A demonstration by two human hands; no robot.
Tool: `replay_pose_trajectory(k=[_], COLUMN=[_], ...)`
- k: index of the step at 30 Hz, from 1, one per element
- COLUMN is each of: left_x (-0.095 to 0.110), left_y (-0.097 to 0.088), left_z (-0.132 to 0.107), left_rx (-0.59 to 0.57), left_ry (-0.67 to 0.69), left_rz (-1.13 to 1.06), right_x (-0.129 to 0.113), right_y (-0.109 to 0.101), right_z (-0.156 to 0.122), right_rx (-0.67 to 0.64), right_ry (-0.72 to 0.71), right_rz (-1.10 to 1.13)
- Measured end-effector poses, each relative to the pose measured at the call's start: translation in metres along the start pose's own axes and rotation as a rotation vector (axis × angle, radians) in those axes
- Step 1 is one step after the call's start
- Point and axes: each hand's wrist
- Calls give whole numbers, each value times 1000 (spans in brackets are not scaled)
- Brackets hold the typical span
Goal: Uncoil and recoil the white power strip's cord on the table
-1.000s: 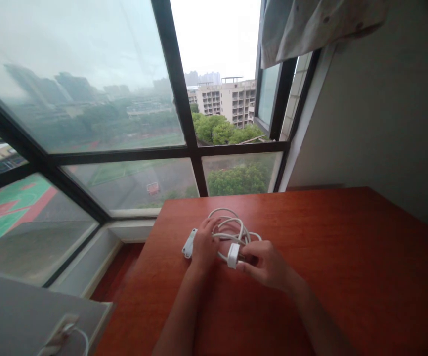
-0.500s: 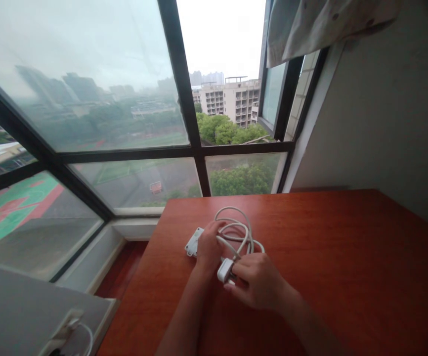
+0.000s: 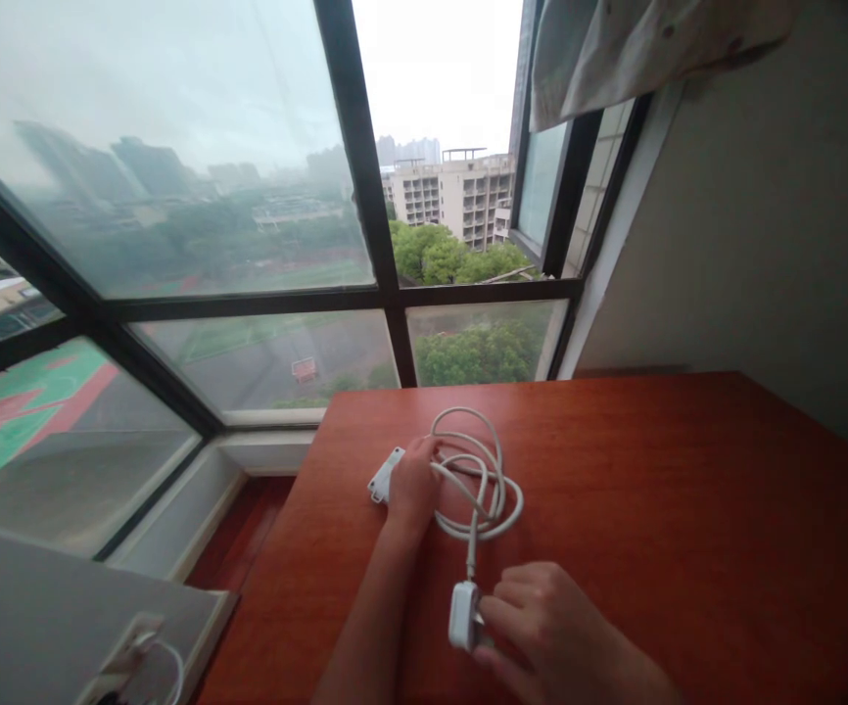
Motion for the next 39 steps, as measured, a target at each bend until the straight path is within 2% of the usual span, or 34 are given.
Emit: replay_pose_trajectory(k=[5,9,14,20,26,31,36,39], left_x=[7,1,-12,-15,-3,5,7,3], left_y=[2,6,10,11,14,12,11,9], left_z=[-2,1,5,5,3,1,1,2], left_rx=[-60,-92,-108,-132,-61,-35,-49,-75], left_ry=[22,34,114,181,103,76,78,128], left_rz=[64,-75,-302,-284,-157,-65,-93,-178], right_x=[-1,5,31,61,50,33,22,23], right_y=[-18,-25,-30,-30,-27,-21,5,22], right_z=[-32,-43,-46,-51,-51,-34,-13,-7], right_rx=[-38,-67,-9,83,128,266,365,416], right_ry=[48,212,383,470,475,554,605,597], right_rz=[10,22,26,-52,-56,-102,-209,-274])
Point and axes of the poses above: each hand's wrist, its own z-axis towards the middle knuckle, its own y-axis out of the palm, x = y × z, and after that the axes turned 14 degrees about x, right-handed
